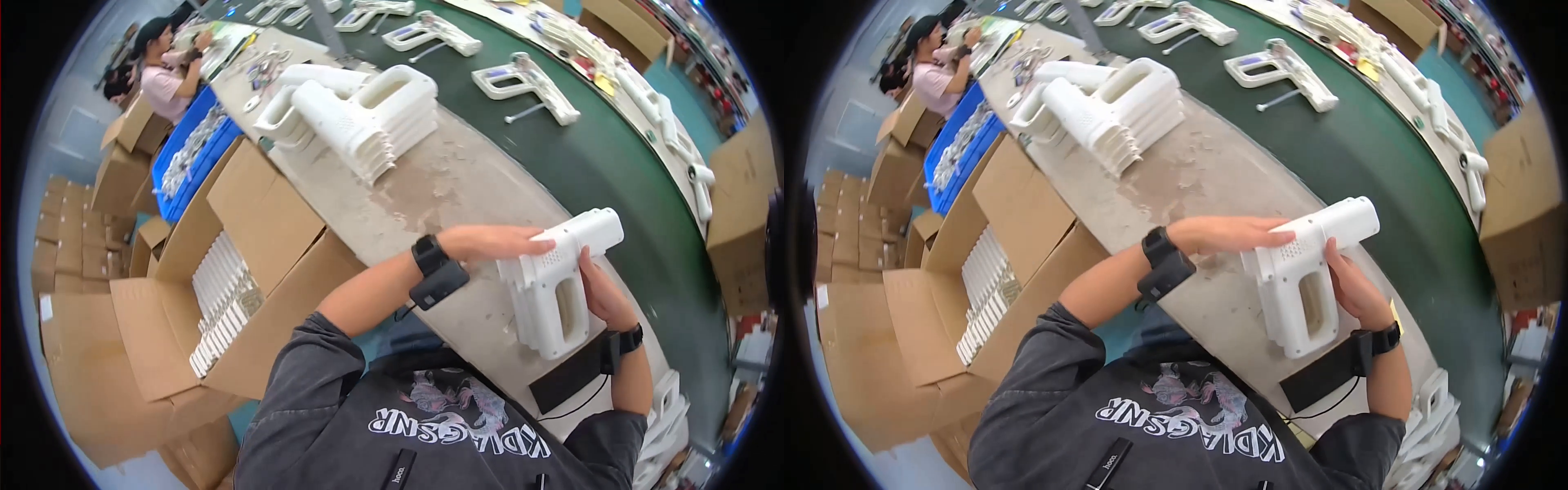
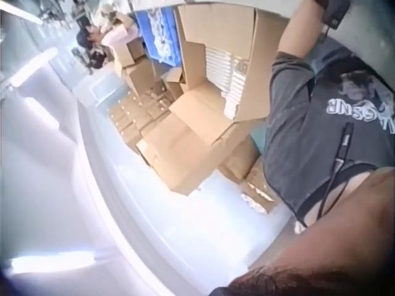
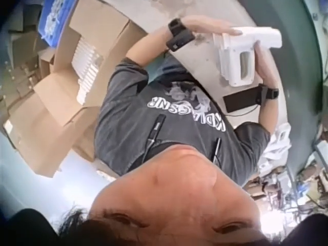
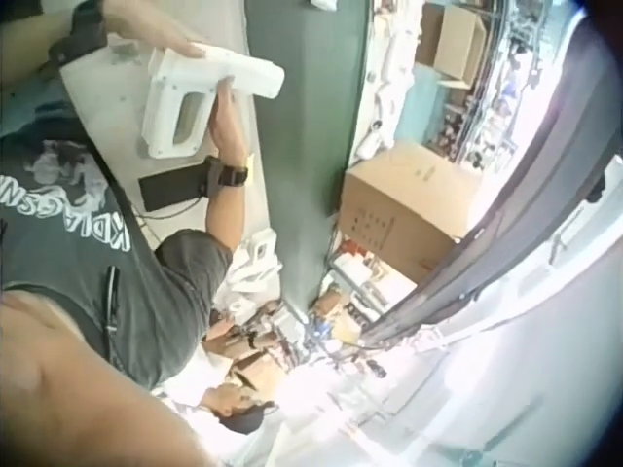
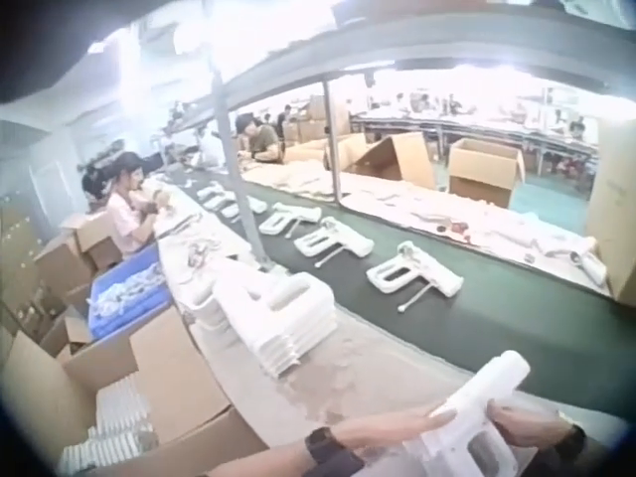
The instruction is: The person picks up a white plastic housing, places it over a base containing a motor and battery, and presses the two halves together. They then peel a black adhesive strip from a backing sheet, apply it to the motor, and place the unit into a cardboard box.
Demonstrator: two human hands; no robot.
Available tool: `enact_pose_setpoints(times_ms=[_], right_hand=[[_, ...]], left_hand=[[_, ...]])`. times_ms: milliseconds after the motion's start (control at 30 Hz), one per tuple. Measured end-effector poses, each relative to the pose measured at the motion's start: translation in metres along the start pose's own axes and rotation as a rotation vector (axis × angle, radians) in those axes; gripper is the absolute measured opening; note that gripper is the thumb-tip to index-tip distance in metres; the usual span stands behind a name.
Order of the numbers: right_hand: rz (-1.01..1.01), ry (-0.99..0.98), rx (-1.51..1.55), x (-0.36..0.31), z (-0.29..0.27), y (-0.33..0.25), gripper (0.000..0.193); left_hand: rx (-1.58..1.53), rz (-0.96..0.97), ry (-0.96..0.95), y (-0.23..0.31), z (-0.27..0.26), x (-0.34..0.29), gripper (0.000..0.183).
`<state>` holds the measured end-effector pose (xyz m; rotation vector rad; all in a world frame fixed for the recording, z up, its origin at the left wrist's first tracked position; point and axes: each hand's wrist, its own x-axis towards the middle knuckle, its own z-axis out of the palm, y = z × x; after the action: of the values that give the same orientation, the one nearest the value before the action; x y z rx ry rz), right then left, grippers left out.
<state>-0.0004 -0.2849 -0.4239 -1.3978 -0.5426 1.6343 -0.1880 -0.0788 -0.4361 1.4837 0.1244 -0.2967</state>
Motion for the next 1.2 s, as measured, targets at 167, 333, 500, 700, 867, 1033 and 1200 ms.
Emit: enact_pose_setpoints(times_ms=[167,333,500,700,867,1033,1200], right_hand=[[0.062,-0.016,-0.047,0.028,0.026,-0.025,0.068],[0.14,-0.02,-0.134,0.064,0.061,-0.049,0.064],[0.094,-0.218,0.01,0.104,0.092,-0.057,0.065],[0.162,-0.276,-0.16,0.123,0.109,-0.073,0.07],[0.101,-0.357,-0.419,0.126,0.104,-0.073,0.08],[0.195,-0.317,-0.616,0.133,0.112,-0.082,0.08],[0.208,-0.34,-0.464,0.133,0.128,-0.081,0.078]], left_hand=[[-0.246,-0.024,0.134,0.0,0.013,-0.027,0.065],[-0.285,-0.07,0.234,0.005,-0.007,-0.065,0.067],[-0.406,-0.025,0.379,-0.004,-0.024,-0.095,0.068],[-0.463,0.005,0.424,-0.002,-0.033,-0.112,0.067],[-0.533,0.015,0.489,-0.018,-0.022,-0.118,0.073],[-0.432,0.036,0.608,-0.019,-0.005,-0.11,0.081],[-0.461,0.076,0.61,-0.021,-0.012,-0.113,0.08]])
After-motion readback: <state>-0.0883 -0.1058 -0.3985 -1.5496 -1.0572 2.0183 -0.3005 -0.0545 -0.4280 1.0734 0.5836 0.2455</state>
